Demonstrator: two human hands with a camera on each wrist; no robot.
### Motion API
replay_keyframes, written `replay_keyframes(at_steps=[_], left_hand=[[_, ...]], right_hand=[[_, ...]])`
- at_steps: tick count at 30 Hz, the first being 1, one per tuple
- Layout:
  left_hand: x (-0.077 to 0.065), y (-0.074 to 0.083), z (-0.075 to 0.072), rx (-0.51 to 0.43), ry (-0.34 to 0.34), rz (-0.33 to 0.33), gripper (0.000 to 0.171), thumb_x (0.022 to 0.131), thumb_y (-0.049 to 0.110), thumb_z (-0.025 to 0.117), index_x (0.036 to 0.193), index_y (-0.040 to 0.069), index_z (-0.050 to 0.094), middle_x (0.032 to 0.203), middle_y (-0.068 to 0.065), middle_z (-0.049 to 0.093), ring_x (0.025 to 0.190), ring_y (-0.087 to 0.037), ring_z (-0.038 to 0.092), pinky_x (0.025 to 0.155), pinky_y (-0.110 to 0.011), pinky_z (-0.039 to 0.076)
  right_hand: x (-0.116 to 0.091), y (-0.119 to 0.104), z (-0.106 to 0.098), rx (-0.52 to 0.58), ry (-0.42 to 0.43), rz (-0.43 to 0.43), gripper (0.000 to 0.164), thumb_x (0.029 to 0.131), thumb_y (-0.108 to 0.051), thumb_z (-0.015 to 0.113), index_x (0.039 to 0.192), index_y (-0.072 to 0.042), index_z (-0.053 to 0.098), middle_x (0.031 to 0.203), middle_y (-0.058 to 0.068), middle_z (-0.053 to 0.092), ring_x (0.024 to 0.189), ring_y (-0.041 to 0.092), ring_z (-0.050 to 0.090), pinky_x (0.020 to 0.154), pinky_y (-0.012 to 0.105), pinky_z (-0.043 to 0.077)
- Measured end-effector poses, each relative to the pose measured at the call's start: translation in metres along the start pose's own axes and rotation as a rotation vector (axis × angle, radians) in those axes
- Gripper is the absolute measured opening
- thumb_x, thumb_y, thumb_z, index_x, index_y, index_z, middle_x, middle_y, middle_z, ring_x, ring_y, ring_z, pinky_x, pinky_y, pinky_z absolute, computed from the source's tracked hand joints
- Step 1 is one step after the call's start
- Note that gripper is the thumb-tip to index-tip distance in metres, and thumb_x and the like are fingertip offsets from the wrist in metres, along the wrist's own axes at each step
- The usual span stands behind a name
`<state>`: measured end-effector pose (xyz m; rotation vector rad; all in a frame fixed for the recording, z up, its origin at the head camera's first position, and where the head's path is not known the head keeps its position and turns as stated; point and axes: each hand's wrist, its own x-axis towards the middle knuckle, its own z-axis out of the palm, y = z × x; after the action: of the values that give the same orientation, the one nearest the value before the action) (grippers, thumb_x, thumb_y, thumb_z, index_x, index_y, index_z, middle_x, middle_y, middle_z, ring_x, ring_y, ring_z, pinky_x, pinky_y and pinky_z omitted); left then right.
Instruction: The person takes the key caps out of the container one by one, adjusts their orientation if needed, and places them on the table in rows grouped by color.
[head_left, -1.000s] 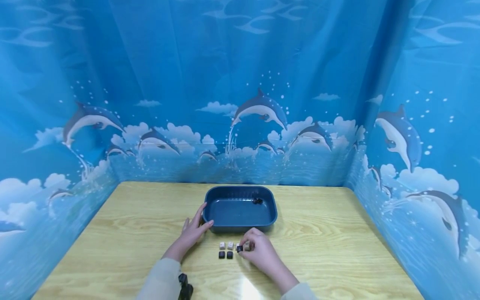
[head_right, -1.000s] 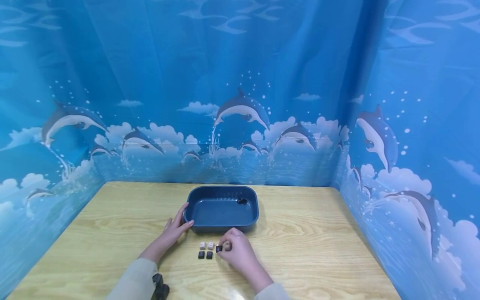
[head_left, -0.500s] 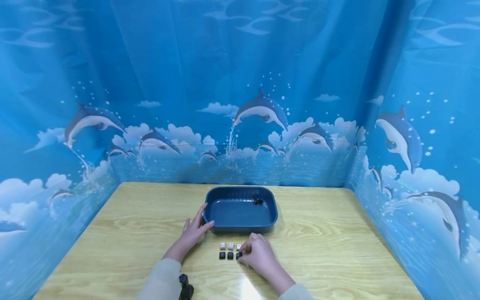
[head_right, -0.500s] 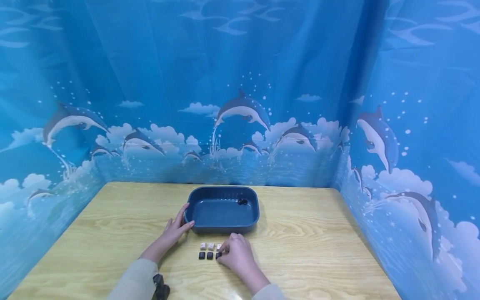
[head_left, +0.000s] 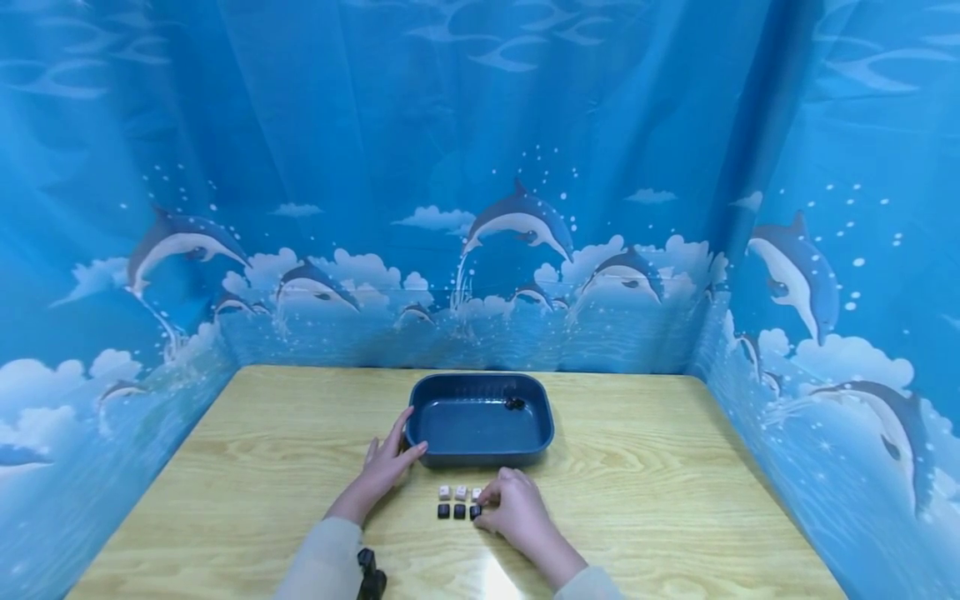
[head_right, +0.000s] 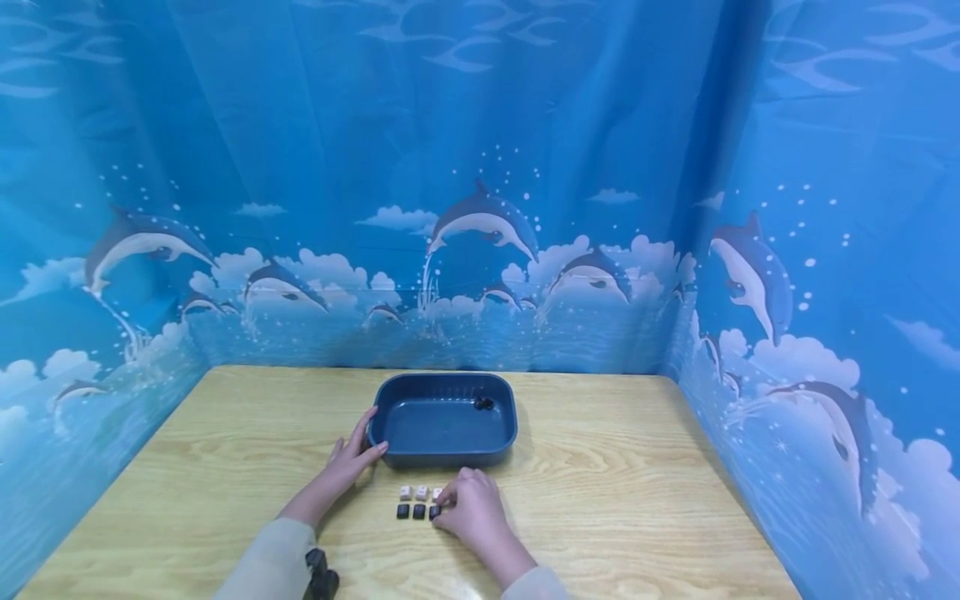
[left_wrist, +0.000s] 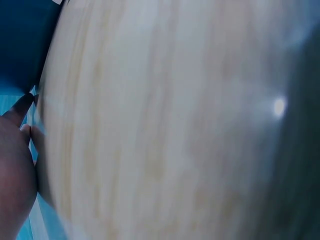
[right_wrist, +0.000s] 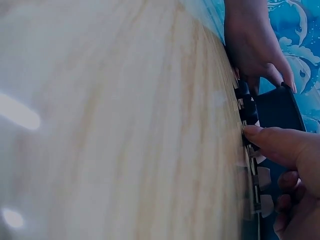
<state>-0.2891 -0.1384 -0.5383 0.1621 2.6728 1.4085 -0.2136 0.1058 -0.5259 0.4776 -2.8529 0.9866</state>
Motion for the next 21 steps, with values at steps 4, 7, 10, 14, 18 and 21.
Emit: replay_keyframes(at_steps=[4,7,10,14,18,21], left_hand=[[0.001,0.0,0.0,0.003,0.001,0.004,0.075,0.098,0.039,0.056,0.157,0.018,0.015,0.157,-0.021,0.021,0.143,-0.05,-0.001,0.111,-0.06,-0.013],[0.002,-0.002,0.0,0.008,0.004,0.001,0.075,0.098,0.04,0.056,0.157,0.019,0.015,0.157,-0.02,0.021,0.143,-0.05,-0.002,0.111,-0.061,-0.013],[0.002,-0.002,0.0,0.012,0.011,0.004,0.075,0.097,0.04,0.057,0.157,0.018,0.016,0.157,-0.021,0.022,0.142,-0.051,-0.001,0.111,-0.061,-0.012],[0.002,-0.003,0.0,0.02,0.012,0.016,0.075,0.097,0.039,0.057,0.157,0.016,0.017,0.155,-0.022,0.025,0.142,-0.05,0.006,0.111,-0.061,-0.012],[0.002,-0.003,0.001,0.031,0.013,0.029,0.075,0.097,0.038,0.057,0.156,0.015,0.017,0.154,-0.022,0.026,0.142,-0.049,0.011,0.112,-0.061,-0.011],[0.003,-0.005,0.001,0.036,0.013,0.034,0.076,0.097,0.038,0.057,0.157,0.016,0.017,0.154,-0.022,0.025,0.142,-0.048,0.014,0.112,-0.061,-0.011]], right_hand=[[0.001,-0.003,-0.008,0.029,0.001,0.015,0.023,0.061,-0.021,0.09,0.079,-0.018,0.076,0.072,-0.009,0.049,0.072,0.007,0.043,0.068,0.028,0.04],[0.005,-0.007,-0.018,0.069,0.008,0.034,0.023,0.062,-0.021,0.09,0.081,-0.017,0.077,0.071,-0.004,0.05,0.069,0.008,0.041,0.062,0.026,0.038],[0.01,-0.009,-0.029,0.122,0.004,0.057,0.024,0.064,-0.021,0.09,0.084,-0.015,0.077,0.072,0.001,0.05,0.068,0.011,0.04,0.058,0.025,0.038],[0.018,-0.009,-0.044,0.206,-0.024,0.104,0.025,0.068,-0.017,0.088,0.089,-0.011,0.076,0.075,0.003,0.048,0.071,0.014,0.041,0.057,0.025,0.04],[0.031,-0.006,-0.059,0.227,-0.041,0.139,0.023,0.073,-0.013,0.085,0.093,-0.008,0.076,0.078,0.007,0.048,0.072,0.018,0.041,0.057,0.028,0.038],[0.044,-0.005,-0.071,0.233,-0.036,0.152,0.02,0.075,-0.011,0.084,0.093,-0.008,0.075,0.082,0.011,0.051,0.073,0.02,0.042,0.06,0.031,0.038]])
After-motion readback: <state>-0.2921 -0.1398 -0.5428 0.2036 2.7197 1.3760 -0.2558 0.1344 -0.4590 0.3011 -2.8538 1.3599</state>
